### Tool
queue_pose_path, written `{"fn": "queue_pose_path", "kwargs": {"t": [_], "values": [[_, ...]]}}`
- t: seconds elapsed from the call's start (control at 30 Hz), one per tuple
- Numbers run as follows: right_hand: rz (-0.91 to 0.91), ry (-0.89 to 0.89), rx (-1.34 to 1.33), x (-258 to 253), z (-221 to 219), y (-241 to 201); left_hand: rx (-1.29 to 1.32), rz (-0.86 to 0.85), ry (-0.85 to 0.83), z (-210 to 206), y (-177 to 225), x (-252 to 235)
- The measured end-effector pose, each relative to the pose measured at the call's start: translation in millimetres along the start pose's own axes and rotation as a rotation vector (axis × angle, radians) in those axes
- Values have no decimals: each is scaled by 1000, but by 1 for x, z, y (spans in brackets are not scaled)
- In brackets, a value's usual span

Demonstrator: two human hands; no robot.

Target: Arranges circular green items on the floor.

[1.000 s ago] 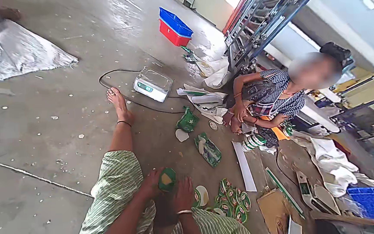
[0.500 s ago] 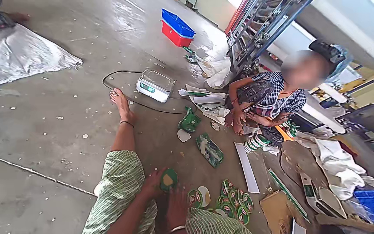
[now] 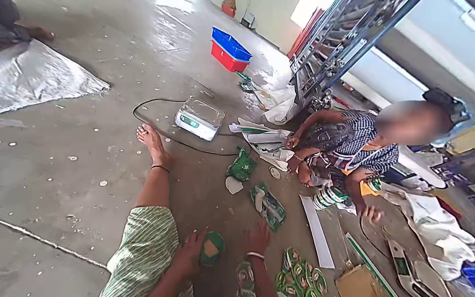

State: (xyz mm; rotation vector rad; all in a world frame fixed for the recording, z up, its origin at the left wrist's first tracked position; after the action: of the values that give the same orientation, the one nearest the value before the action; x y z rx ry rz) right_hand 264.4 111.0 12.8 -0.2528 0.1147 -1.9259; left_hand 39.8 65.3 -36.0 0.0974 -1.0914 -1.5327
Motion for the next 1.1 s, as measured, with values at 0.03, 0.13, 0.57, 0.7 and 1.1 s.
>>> {"fn": "queue_pose_path", "kwargs": {"t": [0.03,0.13,0.57,0.7,1.1], "values": [[-46,29,25,-30,-4,13,-24,2,0,3,0,2],[-199,48,67,-96,-22,45,-21,11,13,15,1,6],[-399,-79,-173,-118,-18,43,-61,14,-38,18,4,4],[-419,-313,-609,-101,-2,34,-32,23,-35,17,3,5],[303,-509,-358,65,21,-29,85,39,-28,16,-4,8]]}}
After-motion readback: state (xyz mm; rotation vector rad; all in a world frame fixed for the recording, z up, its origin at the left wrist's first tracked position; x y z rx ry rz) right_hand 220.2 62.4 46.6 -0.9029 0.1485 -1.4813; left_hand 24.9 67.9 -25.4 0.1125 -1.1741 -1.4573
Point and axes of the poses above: each hand's wrist, its own x-axis away from the middle knuckle, its own z-axis out of the back of the hand, y = z × x, the point moved 2 cm from there along -x, towards the middle knuckle, and after that the axes turned 1 degree about y, right-handed, at the moved point
